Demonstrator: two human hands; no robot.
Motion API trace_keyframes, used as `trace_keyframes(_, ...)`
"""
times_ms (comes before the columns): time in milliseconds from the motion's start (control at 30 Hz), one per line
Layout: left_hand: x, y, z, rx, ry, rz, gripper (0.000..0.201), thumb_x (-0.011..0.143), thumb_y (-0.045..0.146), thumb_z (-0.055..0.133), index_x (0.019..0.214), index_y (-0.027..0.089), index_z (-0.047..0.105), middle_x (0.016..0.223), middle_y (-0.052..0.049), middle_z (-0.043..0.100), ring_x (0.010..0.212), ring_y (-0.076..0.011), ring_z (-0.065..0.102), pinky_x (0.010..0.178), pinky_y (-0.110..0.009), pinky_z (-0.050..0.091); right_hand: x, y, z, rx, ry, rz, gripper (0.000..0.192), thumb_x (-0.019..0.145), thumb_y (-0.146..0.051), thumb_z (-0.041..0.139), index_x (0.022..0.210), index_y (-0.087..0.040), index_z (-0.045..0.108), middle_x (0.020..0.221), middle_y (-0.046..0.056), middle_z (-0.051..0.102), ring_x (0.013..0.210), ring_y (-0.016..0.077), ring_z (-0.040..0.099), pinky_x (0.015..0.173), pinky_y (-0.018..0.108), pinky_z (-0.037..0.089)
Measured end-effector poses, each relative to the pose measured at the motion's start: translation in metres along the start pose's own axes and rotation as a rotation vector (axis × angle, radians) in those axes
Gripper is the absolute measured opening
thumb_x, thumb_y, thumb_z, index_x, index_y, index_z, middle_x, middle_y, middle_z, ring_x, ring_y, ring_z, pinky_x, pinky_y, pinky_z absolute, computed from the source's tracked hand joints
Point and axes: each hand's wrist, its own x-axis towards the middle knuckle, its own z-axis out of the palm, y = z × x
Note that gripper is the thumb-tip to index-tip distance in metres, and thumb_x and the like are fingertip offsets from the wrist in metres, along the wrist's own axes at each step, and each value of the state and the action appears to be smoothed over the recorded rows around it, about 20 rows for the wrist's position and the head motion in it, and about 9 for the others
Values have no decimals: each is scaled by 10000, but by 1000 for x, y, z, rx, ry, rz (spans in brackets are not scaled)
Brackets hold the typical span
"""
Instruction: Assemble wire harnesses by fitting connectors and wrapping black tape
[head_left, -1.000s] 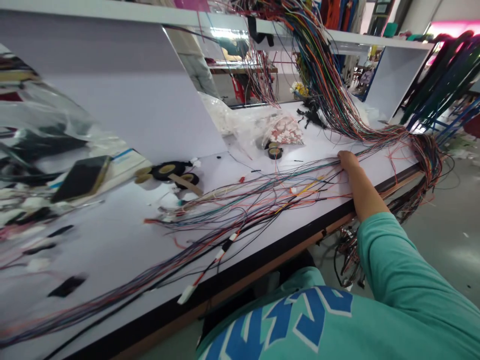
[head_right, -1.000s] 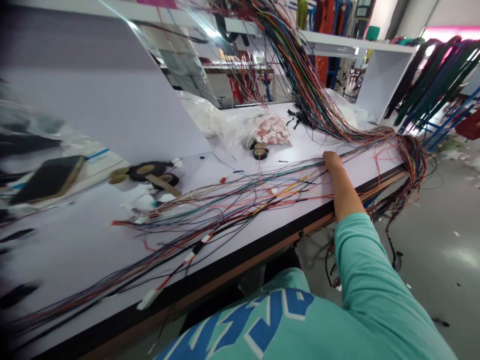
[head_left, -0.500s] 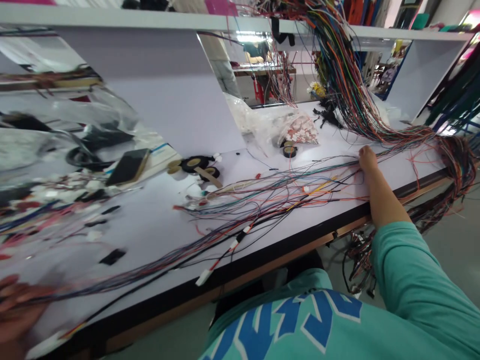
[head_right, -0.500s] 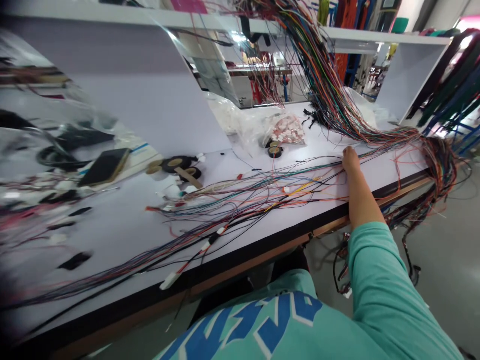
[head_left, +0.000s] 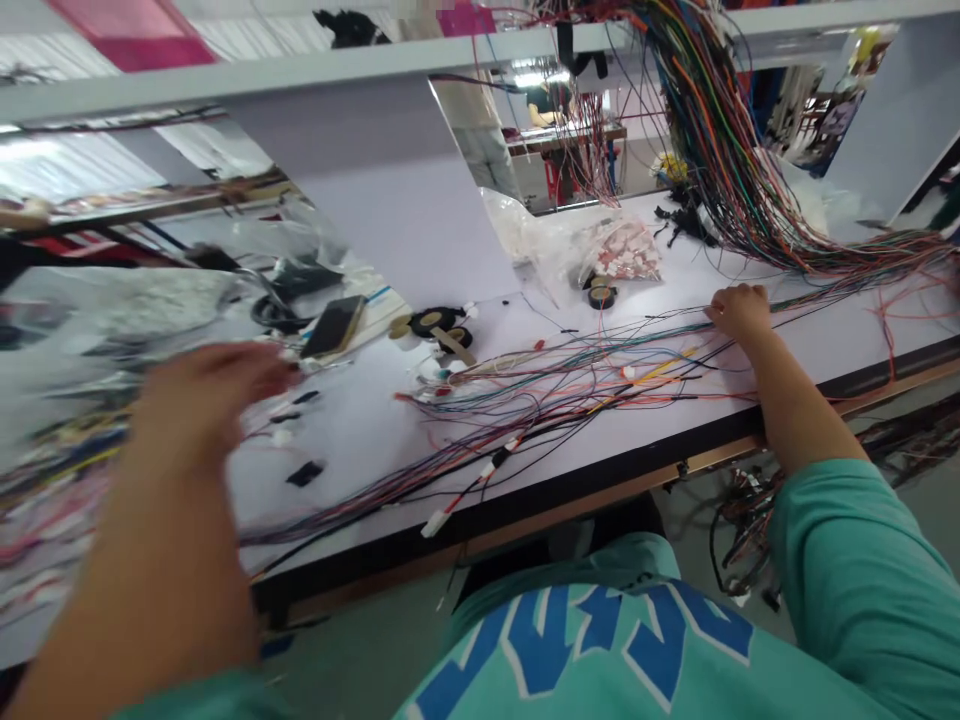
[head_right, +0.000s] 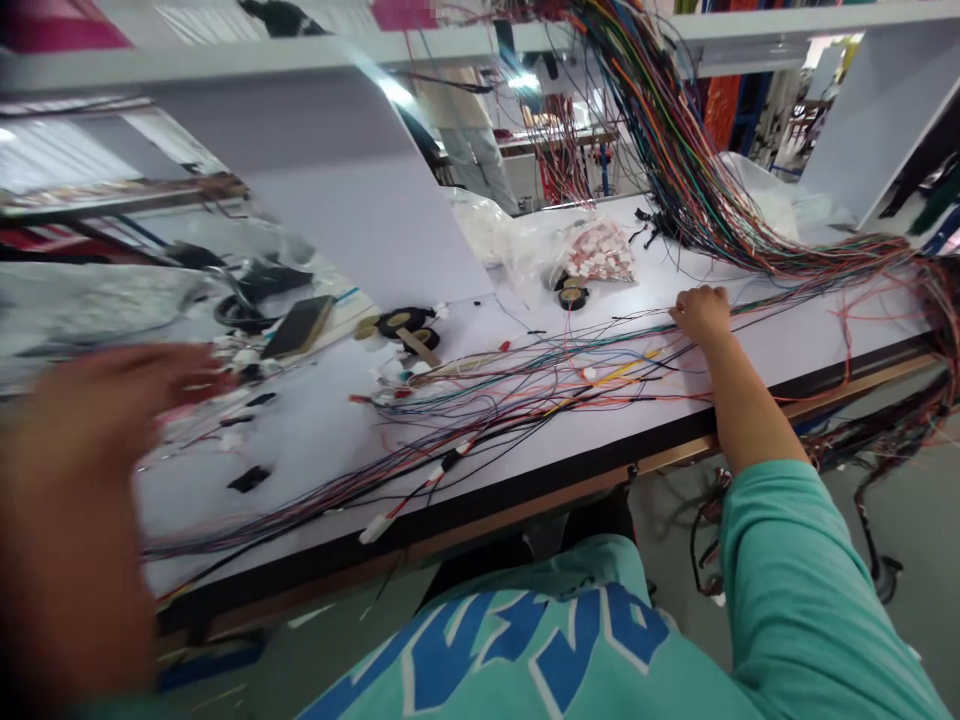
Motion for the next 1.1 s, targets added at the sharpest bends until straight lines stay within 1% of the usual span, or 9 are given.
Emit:
trace_keyframes(133,1,41,94,2,-441,166,64,779,133,556,787,99,610,578,49,573,620,-70,550,706,-213,450,-2,-9,2,165,-84,-91,267,820,-286,474,940,-165,679,950,97,687,873,203,587,736,285,391)
trace_keyframes(267,-13,79,205,146,-644,289,58,691,173,652,695,120,629,670,-49,655,708,-165,635,682,-262,464,-3,-6,9,458,-141,-186,242,779,-241,473,878,-157,678,848,45,684,752,140,582,681,228,399)
trace_keyframes(367,-23,97,263,320,-652,348,188,716,277,667,659,107,609,682,-115,652,795,-247,648,681,-300,453,-1,-1,12,712,-213,-216,183,695,-231,501,747,-143,652,709,15,641,669,119,543,675,226,409)
trace_keyframes(500,-24,108,297,175,-620,271,175,593,137,749,655,120,587,695,-100,639,844,-237,626,633,-249,419,-2,3,8,1071,-271,-174,144,600,-293,553,627,-156,586,603,-16,563,605,102,482,649,240,401)
trace_keyframes(633,-18,111,288,46,-715,130,167,596,5,671,625,120,553,533,-35,561,491,-105,507,445,-191,308,-2,4,7,1196,-299,-141,265,539,-405,643,626,-156,616,620,-12,583,634,113,489,697,270,408)
trace_keyframes(767,-11,103,245,-127,-845,-2,147,715,48,575,614,127,503,482,3,520,333,-24,301,349,-149,212,2,5,18,1130,-324,-120,262,540,-412,641,625,-164,643,631,-7,610,656,129,512,707,275,419)
trace_keyframes(833,-9,91,218,-282,-882,-83,141,734,43,550,639,132,494,501,9,536,329,-24,339,337,-128,246,4,5,22,1082,-283,-119,219,581,-380,604,614,-165,627,615,-12,598,643,122,511,690,261,423)
trace_keyframes(933,-12,61,180,-615,-894,-337,124,749,10,520,697,122,522,553,-14,593,391,-61,497,356,-125,371,4,2,22,938,-280,-172,206,665,-339,540,666,-160,642,641,-6,619,651,122,536,662,238,431)
trace_keyframes(1100,-36,6,136,-683,-784,-541,195,843,17,409,769,69,582,621,-99,647,570,-131,651,479,-147,525,-4,-22,8,401,-338,-331,297,795,-344,490,947,-212,707,935,40,716,859,186,620,730,251,443)
